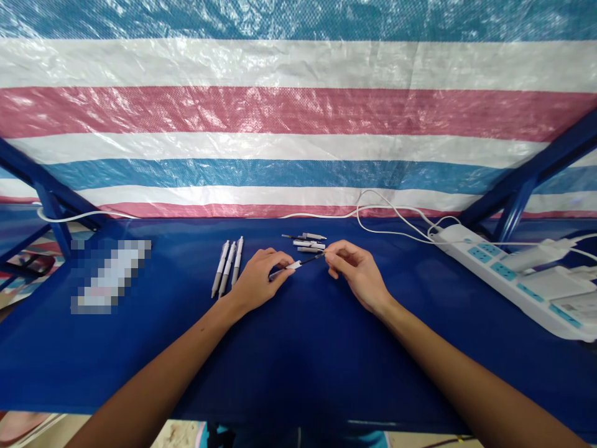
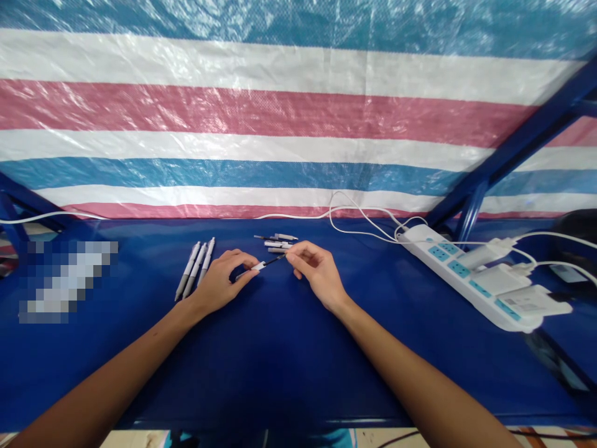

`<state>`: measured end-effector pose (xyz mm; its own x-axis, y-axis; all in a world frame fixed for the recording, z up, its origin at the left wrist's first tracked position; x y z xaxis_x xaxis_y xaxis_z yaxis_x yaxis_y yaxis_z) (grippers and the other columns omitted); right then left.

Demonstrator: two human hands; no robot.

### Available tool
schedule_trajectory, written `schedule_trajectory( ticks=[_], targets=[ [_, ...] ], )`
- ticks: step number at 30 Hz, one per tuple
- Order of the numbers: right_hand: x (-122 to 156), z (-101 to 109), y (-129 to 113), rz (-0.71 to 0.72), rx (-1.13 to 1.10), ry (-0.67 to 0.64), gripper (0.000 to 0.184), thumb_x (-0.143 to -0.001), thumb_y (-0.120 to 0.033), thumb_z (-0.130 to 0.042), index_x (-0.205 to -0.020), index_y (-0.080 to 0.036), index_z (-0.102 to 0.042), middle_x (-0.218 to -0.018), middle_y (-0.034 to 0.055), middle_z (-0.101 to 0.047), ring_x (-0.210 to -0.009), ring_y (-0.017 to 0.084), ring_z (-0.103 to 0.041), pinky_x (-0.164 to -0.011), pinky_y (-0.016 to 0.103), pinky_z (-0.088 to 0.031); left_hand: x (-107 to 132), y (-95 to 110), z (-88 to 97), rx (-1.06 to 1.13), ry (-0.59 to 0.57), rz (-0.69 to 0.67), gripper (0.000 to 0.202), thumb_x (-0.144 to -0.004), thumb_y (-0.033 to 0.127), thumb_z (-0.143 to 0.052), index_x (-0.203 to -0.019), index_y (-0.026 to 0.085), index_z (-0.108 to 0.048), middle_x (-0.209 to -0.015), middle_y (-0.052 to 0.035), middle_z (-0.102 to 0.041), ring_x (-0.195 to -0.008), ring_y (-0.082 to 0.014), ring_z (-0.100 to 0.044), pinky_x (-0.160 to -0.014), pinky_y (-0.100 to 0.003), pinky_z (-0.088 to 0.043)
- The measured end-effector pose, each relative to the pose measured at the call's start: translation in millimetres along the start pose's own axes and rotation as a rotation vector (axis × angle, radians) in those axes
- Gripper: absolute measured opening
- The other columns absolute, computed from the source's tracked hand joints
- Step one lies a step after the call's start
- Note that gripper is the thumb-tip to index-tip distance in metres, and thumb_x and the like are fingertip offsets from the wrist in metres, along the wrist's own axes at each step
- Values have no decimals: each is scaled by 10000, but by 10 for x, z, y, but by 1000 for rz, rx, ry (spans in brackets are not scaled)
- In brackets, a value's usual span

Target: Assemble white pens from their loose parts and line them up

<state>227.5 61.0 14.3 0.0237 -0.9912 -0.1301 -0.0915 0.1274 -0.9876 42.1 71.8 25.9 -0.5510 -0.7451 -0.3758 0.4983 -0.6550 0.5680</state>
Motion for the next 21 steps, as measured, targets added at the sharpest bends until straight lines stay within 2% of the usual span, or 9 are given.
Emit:
schedule_trajectory(
  ticks=[5,11,21],
  targets=[
    [13,-16,-67,83,149,-14,407,-781,-592,-732,-796,-197,-634,-686,-5,-565,-537,109,-466,-498,257,-415,5,16,-1,-12,-12,2,190,-983,344,-525,-952,220,-665,-877,-43,-718,-843,-215,-637,-862,-359,-501],
    [45,-4,-111,162,312,12,298,-829,-494,-686,-798,-202,-630,-715,19,-602,-666,152,-563,-575,257,-464,9,39,-1,-10,-21,-18,175,-977,329,-538,-952,214,-667,-862,-43,-717,-825,-211,-641,-872,-366,-504],
    [48,-23,-120,158,278,-28,280,-845,-468,-676,-817,-201,-592,-701,2,-571,-614,128,-533,-541,240,-437,4,75,-15,-30,-35,-47,183,-994,312,-518,-944,213,-664,-864,-42,-722,-833,-210,-639,-859,-356,-491]
  ],
)
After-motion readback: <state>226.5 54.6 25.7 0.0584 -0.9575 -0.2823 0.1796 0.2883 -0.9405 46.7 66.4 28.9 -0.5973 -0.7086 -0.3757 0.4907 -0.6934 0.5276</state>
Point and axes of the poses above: each hand's wrist, its own x-axis away from the middle knuckle, its own z-axis out of the back of the hand, y = z × x, the point moved 7 cm from there along -x, towards the middle knuckle
